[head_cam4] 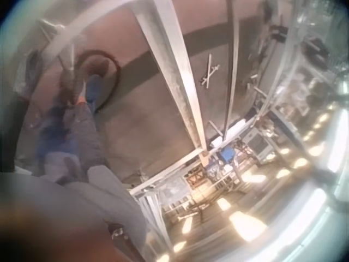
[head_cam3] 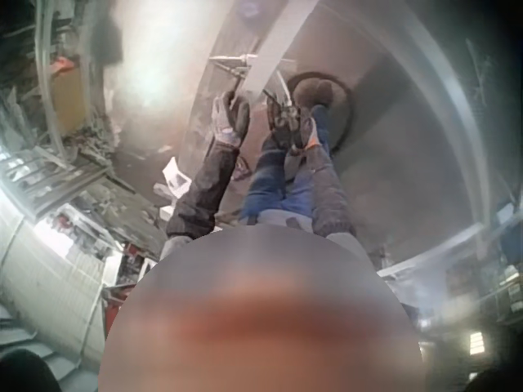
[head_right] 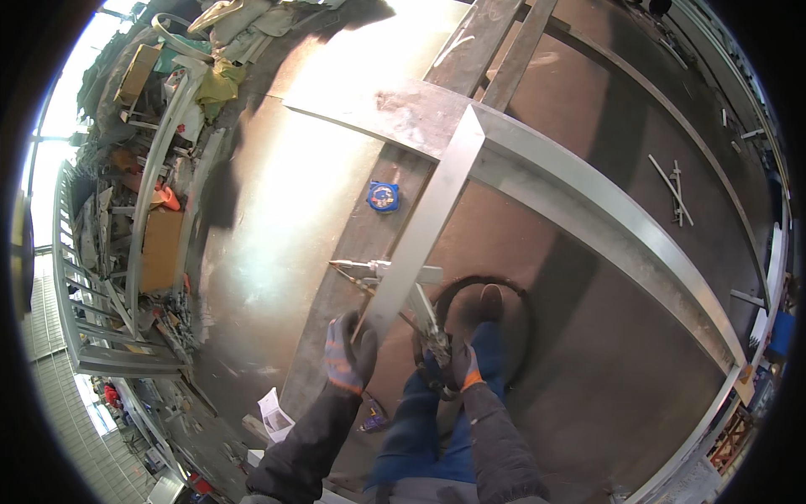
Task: The person welds several joints on a rectangular metal frame using a welding torch, then grinds the welded seams with an angle grinder. The person briefly consults a printed instruction sheet during the process.
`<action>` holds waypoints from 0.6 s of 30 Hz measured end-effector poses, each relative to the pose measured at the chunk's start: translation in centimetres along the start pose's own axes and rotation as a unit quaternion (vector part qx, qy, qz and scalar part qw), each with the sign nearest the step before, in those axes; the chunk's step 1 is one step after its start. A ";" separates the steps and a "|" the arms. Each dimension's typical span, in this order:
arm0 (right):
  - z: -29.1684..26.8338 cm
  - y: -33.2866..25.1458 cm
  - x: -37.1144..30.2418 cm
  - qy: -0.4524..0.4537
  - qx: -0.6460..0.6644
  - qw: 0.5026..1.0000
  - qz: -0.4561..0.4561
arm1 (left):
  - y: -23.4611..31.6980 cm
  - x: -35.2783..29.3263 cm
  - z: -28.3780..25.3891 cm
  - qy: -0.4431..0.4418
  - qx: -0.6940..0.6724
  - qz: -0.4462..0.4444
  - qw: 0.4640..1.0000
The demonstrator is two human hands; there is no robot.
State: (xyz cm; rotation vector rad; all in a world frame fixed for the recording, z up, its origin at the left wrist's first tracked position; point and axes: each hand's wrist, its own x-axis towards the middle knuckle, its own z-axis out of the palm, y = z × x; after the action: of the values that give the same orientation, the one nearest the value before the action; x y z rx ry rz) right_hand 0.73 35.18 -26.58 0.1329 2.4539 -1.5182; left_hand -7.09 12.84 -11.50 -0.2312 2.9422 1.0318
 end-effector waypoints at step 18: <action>-23.0 -17.1 -6.9 -0.090 0.750 0.615 0.225 | 12.6 -22.4 9.1 -0.554 -0.498 -0.242 0.622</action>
State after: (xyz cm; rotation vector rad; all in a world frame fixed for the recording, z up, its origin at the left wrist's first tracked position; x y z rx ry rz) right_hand 0.02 48.36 -0.18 0.7288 0.2887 -2.5466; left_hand 12.93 31.25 -9.35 -0.2224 0.9375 1.6743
